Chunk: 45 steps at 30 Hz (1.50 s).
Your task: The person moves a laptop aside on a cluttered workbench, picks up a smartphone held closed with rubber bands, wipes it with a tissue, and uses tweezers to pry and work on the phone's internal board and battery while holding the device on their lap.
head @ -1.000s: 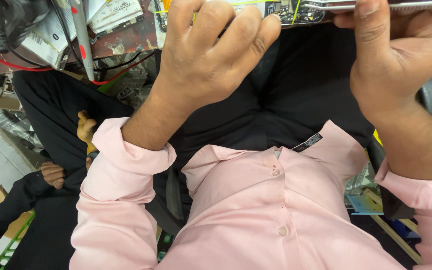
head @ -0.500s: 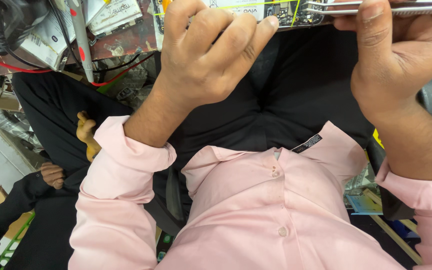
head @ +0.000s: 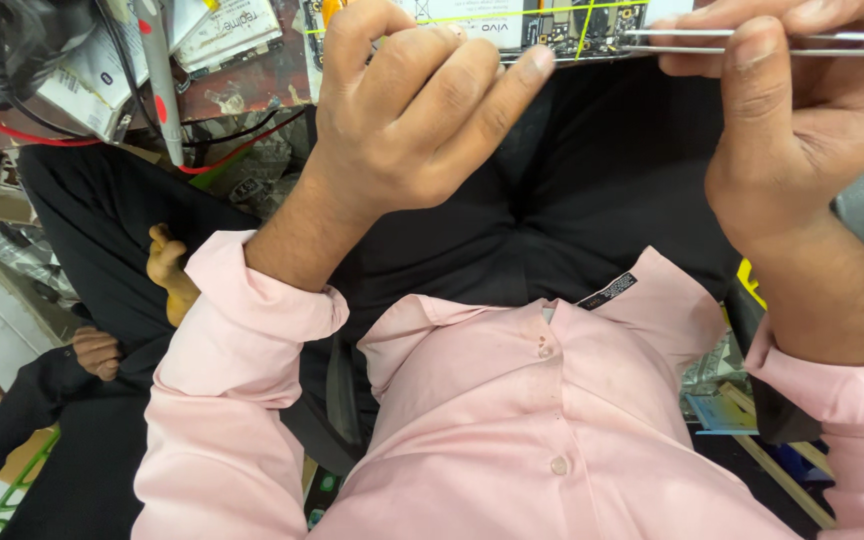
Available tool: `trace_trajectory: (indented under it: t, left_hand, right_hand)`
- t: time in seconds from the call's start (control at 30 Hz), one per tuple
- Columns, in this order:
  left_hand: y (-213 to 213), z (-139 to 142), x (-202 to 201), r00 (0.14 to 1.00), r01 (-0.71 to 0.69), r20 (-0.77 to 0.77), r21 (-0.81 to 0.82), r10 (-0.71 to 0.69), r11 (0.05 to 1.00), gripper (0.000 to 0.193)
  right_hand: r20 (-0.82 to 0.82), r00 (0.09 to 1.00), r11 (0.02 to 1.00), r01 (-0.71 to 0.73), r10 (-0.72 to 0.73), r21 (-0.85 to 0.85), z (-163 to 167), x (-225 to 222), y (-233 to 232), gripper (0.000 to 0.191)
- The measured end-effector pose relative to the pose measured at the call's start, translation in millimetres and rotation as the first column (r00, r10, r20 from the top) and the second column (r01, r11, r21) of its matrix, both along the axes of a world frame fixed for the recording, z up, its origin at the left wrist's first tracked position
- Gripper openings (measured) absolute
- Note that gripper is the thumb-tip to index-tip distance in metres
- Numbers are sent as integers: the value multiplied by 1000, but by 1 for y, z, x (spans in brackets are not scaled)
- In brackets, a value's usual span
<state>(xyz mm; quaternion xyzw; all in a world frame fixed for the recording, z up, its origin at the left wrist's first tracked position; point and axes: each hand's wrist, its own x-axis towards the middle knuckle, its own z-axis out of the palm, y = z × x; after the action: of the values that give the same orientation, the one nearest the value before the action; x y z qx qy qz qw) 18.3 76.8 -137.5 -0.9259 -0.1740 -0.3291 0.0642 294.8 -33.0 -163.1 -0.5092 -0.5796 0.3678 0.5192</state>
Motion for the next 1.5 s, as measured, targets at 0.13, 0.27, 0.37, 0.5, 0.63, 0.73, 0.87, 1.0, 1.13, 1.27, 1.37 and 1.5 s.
trace_trajectory:
  t: [0.13,0.27,0.37,0.5,0.63,0.73,0.87,1.0,1.13,1.27,1.37,1.5]
  left_hand:
    - [-1,1,0,999,-30,-27,-12,30,999,21]
    - [1,0,0,999,-41,-31,6,41,999,22]
    - [1,-2,1,998,-51,-24,34,52,998,27]
    - [2,-4,1,998,-55,-20,54,56,997,29]
    - [1,-4,1,999,-51,-17,40,52,998,29]
    - [1,-4,1,999,-45,-17,37,46,998,29]
    - [1,-4,-1,999,-43,-20,31,43,999,29]
    - [1,-4,0,999,-48,-11,45,48,998,29]
    - [2,-4,1,999,-48,-11,54,49,997,29]
    - [3,-4,0,999,-47,-12,55,47,997,29]
    - [2,-4,0,999,-45,-8,54,46,997,29]
    - [3,-4,0,999,-45,-3,58,45,997,29]
  right_hand:
    - [8,1000,1000,-7,7,-3,2,1,3,16]
    - [12,1000,1000,-10,10,-5,3,0,5,15]
    - [14,1000,1000,-11,11,-5,3,0,6,15]
    - [14,1000,1000,-10,10,-4,3,-1,7,15]
    - [13,1000,1000,-11,11,-1,3,-1,7,14]
    - [15,1000,1000,-10,9,1,4,-2,7,14]
    - [16,1000,1000,-10,10,-4,4,-3,7,13]
    - [20,1000,1000,-12,12,-2,5,-2,8,13]
    - [20,1000,1000,-12,12,0,6,-1,9,13]
    - [24,1000,1000,-14,14,1,7,-2,9,12]
    - [23,1000,1000,-15,15,-2,7,-2,9,12]
    - [24,1000,1000,-14,14,-2,8,-2,8,12]
